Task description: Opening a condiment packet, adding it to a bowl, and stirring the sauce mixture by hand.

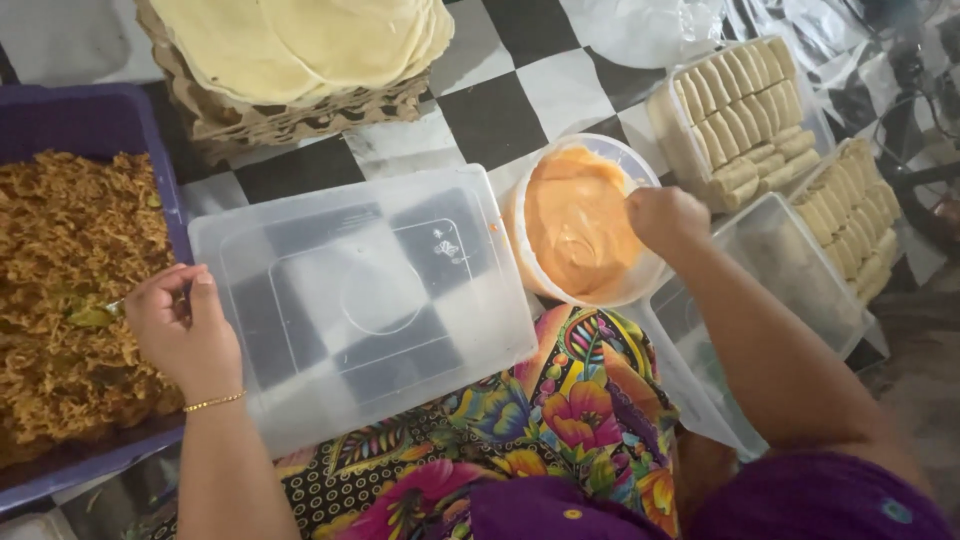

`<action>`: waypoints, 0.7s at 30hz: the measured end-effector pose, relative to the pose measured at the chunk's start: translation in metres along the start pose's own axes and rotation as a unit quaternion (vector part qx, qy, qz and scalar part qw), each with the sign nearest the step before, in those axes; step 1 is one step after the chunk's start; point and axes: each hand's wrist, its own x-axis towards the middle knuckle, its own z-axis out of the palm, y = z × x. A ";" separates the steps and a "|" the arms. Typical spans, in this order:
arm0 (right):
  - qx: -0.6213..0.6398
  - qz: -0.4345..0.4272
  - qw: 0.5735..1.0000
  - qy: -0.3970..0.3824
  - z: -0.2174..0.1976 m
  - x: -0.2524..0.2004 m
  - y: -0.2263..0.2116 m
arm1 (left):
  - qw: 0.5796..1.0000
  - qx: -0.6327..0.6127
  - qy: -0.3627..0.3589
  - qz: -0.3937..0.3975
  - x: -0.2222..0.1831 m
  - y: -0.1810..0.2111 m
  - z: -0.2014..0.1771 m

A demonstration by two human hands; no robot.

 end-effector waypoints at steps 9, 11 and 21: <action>-0.126 -0.129 0.968 -0.176 0.118 0.034 0.085 | 1.000 -0.022 0.006 -0.013 -0.001 0.003 0.000; -0.117 -0.552 0.824 -0.042 0.112 0.065 0.105 | 1.000 -0.005 0.005 0.010 -0.001 0.000 0.001; -0.086 -0.179 0.956 -0.218 0.134 0.044 0.087 | 1.000 -0.030 0.008 0.001 -0.002 0.002 -0.001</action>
